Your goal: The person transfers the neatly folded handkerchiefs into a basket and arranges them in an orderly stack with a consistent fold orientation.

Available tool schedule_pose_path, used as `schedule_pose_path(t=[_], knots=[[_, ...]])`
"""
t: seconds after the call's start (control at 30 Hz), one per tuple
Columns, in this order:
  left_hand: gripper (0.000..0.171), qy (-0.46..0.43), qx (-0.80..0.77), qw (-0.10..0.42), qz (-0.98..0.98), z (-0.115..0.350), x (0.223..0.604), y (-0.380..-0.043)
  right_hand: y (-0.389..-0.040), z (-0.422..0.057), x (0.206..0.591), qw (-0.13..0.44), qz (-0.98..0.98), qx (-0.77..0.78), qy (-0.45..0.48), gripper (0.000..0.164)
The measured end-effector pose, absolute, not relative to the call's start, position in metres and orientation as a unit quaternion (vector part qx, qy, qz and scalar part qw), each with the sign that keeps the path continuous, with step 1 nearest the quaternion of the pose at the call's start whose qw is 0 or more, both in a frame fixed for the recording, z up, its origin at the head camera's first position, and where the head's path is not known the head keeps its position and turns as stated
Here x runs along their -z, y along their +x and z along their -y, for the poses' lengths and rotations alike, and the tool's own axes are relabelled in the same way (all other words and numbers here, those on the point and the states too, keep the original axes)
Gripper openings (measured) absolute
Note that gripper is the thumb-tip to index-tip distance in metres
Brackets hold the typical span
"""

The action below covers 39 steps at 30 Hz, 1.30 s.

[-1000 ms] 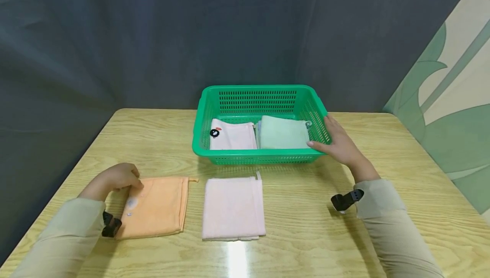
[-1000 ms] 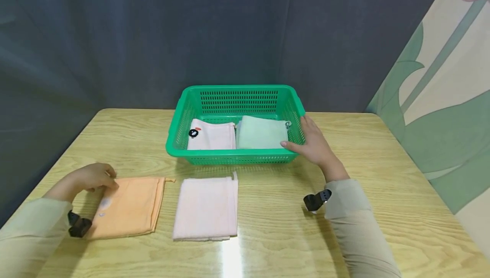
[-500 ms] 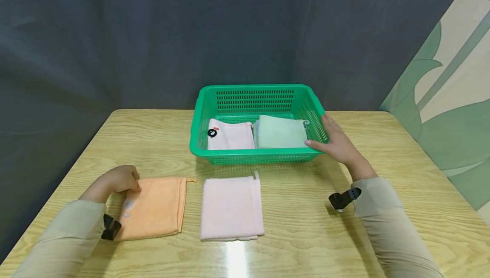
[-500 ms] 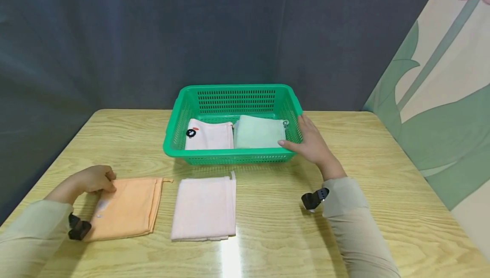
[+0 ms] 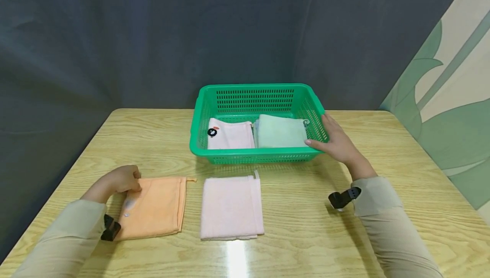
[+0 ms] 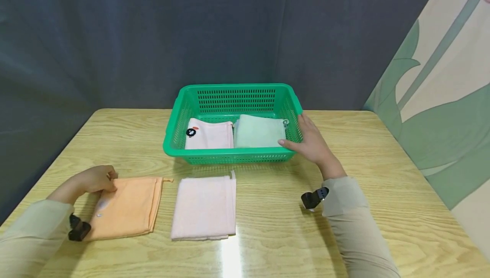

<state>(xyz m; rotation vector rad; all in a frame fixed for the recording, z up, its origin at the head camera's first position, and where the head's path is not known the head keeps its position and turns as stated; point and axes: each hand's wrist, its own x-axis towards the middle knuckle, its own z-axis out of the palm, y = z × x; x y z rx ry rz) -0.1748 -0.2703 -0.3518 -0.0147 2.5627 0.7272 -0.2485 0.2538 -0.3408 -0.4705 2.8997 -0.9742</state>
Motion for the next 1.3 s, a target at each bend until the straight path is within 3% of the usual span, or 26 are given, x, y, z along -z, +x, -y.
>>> schedule_pose_path(t=[0.1,0.33,0.6,0.9,1.3], knots=[[0.028,-0.008,-0.265,0.232,-0.936,0.271,0.352,-0.174,-0.249,-0.254,0.340,0.023,-0.937,0.313,-0.151,0.097],[0.013,-0.006,-0.291,0.222,-0.931,0.273,0.353,-0.172,-0.250,-0.255,0.342,0.020,-0.938,0.310,-0.151,0.097],[0.014,-0.006,-0.321,0.202,-0.925,0.277,0.352,-0.171,-0.250,-0.255,0.344,0.017,-0.937,0.313,-0.153,0.097],[0.037,0.009,-0.349,0.180,-0.920,0.283,0.352,-0.169,-0.251,-0.255,0.343,0.015,-0.938,0.309,-0.155,0.097],[0.035,0.038,-0.370,0.143,-0.917,0.281,0.346,-0.166,-0.250,-0.254,0.342,0.019,-0.938,0.311,-0.152,0.097]])
